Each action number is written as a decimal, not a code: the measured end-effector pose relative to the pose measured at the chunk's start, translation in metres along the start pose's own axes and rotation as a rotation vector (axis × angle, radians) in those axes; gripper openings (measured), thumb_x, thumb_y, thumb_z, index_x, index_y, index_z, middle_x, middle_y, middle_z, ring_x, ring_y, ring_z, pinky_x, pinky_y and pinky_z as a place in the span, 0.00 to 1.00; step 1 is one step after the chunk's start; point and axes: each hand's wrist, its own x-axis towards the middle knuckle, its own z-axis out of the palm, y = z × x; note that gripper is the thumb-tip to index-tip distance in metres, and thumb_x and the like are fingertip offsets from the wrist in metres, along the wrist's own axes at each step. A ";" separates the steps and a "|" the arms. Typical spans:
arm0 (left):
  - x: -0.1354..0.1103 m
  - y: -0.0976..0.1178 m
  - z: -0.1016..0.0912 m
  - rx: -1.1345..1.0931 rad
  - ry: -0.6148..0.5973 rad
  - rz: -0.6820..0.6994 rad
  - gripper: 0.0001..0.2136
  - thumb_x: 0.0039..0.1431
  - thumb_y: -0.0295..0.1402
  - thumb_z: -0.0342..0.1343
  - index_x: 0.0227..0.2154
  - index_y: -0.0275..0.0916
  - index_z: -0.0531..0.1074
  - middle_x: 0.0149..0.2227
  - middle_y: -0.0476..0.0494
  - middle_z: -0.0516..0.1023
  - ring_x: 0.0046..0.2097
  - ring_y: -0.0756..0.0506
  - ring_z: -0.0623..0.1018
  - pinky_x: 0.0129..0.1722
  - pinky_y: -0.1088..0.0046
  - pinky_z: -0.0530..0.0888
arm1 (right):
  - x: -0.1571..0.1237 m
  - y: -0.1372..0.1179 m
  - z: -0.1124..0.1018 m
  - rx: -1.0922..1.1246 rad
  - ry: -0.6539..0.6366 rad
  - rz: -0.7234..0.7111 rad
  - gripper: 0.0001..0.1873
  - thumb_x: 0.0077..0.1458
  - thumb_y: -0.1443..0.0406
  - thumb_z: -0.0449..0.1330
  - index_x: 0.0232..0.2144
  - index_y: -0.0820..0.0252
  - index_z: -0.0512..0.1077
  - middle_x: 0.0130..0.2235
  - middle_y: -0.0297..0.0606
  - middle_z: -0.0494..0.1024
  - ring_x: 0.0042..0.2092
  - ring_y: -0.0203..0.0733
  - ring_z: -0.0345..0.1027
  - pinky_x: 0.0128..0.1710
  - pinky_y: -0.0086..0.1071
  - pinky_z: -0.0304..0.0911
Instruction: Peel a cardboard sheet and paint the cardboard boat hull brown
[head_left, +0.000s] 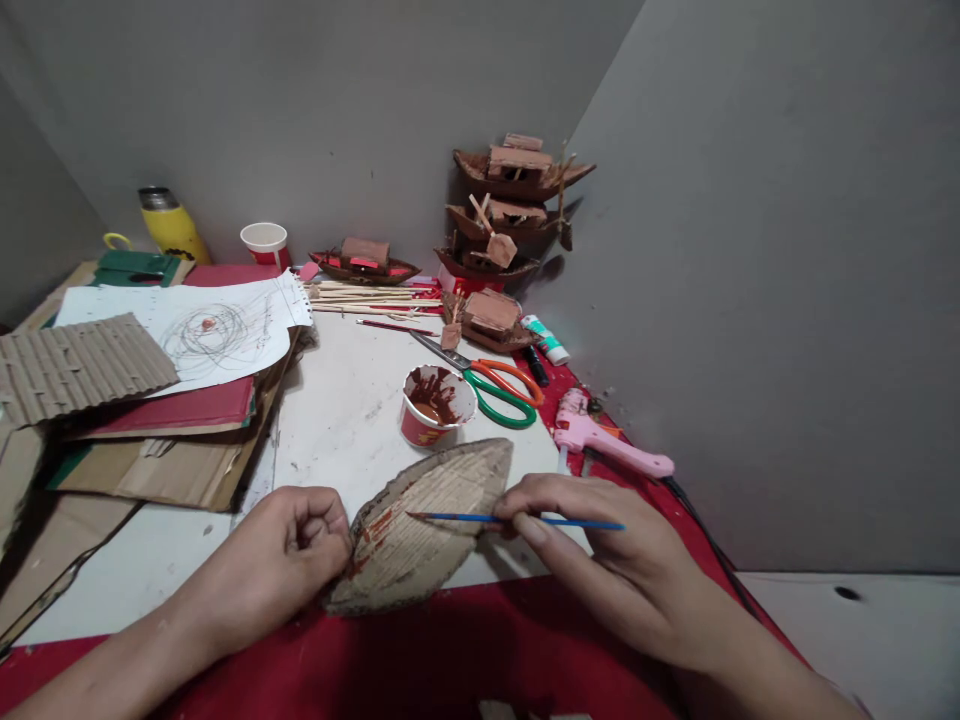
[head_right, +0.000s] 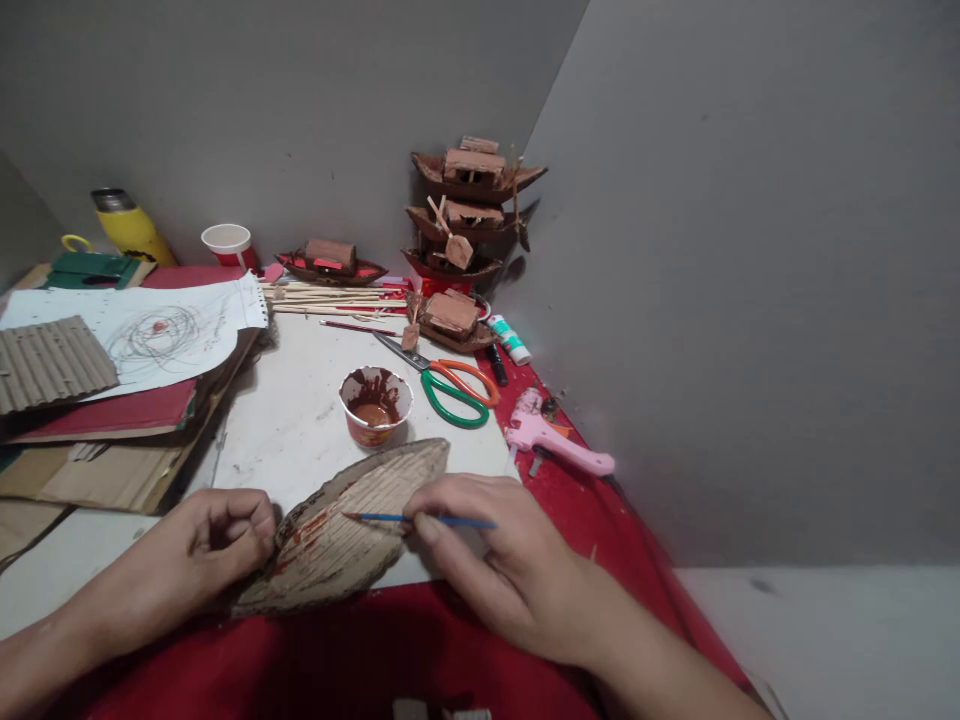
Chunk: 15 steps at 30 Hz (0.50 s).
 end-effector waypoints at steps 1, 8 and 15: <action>-0.001 0.000 0.001 -0.003 -0.013 0.002 0.10 0.55 0.36 0.50 0.21 0.40 0.61 0.19 0.56 0.58 0.22 0.53 0.56 0.21 0.76 0.51 | 0.000 -0.001 0.001 0.032 -0.008 0.012 0.09 0.60 0.71 0.54 0.42 0.55 0.69 0.35 0.38 0.79 0.35 0.39 0.74 0.35 0.29 0.68; -0.002 0.004 0.002 0.041 0.002 0.008 0.14 0.56 0.42 0.50 0.20 0.40 0.60 0.19 0.56 0.56 0.22 0.52 0.55 0.21 0.76 0.52 | 0.005 -0.002 0.013 0.148 -0.088 0.046 0.07 0.62 0.67 0.53 0.39 0.57 0.72 0.32 0.38 0.79 0.33 0.38 0.74 0.33 0.27 0.67; 0.009 0.004 0.001 0.125 0.167 0.099 0.19 0.60 0.48 0.47 0.23 0.38 0.64 0.22 0.55 0.58 0.26 0.51 0.59 0.24 0.76 0.56 | 0.008 0.006 0.009 0.065 0.045 0.096 0.07 0.62 0.68 0.52 0.34 0.58 0.71 0.29 0.36 0.76 0.29 0.37 0.70 0.30 0.27 0.64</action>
